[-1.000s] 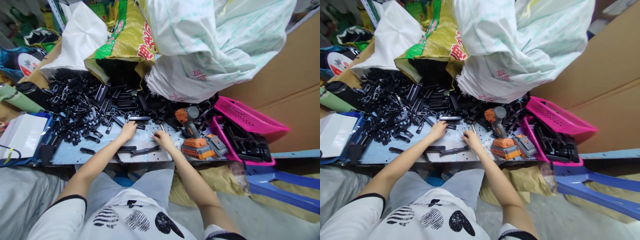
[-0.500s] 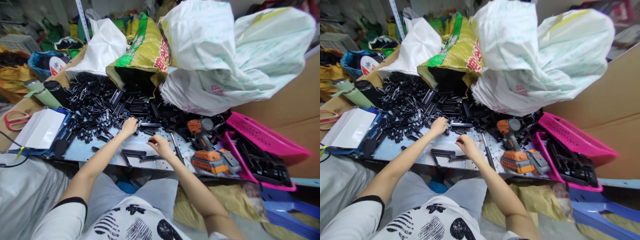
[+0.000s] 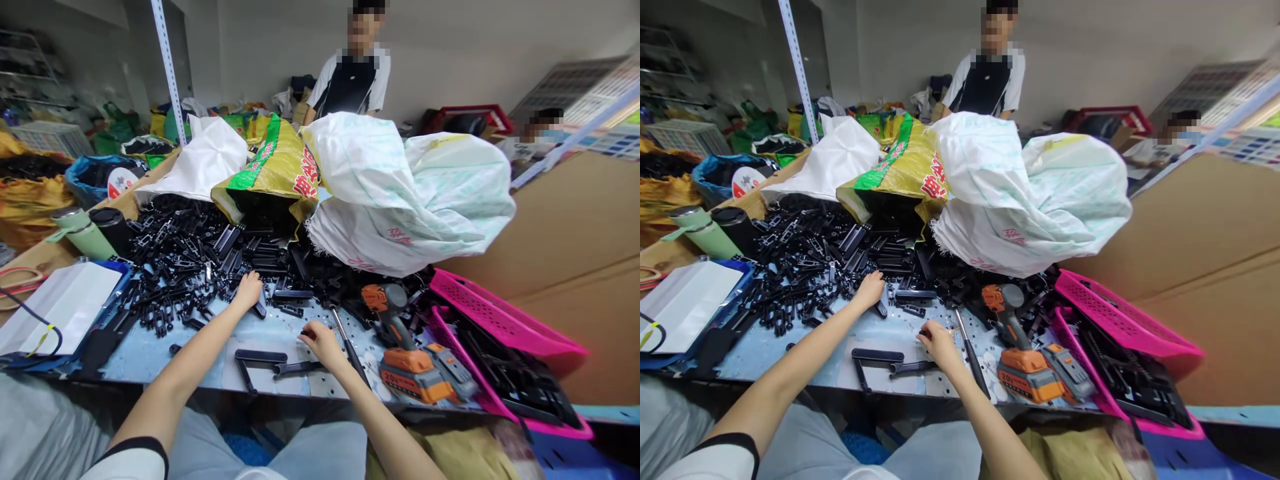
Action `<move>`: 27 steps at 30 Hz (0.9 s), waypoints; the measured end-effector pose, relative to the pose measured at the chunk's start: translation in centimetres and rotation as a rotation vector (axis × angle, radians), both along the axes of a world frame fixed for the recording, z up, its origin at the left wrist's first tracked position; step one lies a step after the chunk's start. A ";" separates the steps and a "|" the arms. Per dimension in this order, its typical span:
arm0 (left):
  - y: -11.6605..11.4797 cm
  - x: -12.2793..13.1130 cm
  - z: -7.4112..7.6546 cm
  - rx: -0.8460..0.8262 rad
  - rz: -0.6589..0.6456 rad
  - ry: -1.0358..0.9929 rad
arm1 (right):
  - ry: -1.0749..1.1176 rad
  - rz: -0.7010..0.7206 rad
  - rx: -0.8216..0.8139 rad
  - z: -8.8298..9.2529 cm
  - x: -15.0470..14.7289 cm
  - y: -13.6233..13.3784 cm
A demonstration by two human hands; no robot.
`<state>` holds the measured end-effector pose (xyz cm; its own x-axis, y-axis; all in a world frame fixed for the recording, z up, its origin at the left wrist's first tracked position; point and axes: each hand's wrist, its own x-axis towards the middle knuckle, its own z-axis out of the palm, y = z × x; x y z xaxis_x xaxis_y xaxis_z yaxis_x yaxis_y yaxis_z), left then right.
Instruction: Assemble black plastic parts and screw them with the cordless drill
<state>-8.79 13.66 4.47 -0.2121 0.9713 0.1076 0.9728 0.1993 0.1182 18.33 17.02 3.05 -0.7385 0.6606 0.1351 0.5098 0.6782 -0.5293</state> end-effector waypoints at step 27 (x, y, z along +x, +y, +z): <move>-22.4 5.1 -6.7 0.530 0.421 -0.074 | 0.128 0.123 0.342 16.1 0.1 -5.3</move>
<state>-3.70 -8.73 -2.27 -0.5852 0.6249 0.5168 0.8109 0.4558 0.3671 18.44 11.69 19.12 -0.7727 0.4687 0.4280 0.3578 0.8786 -0.3161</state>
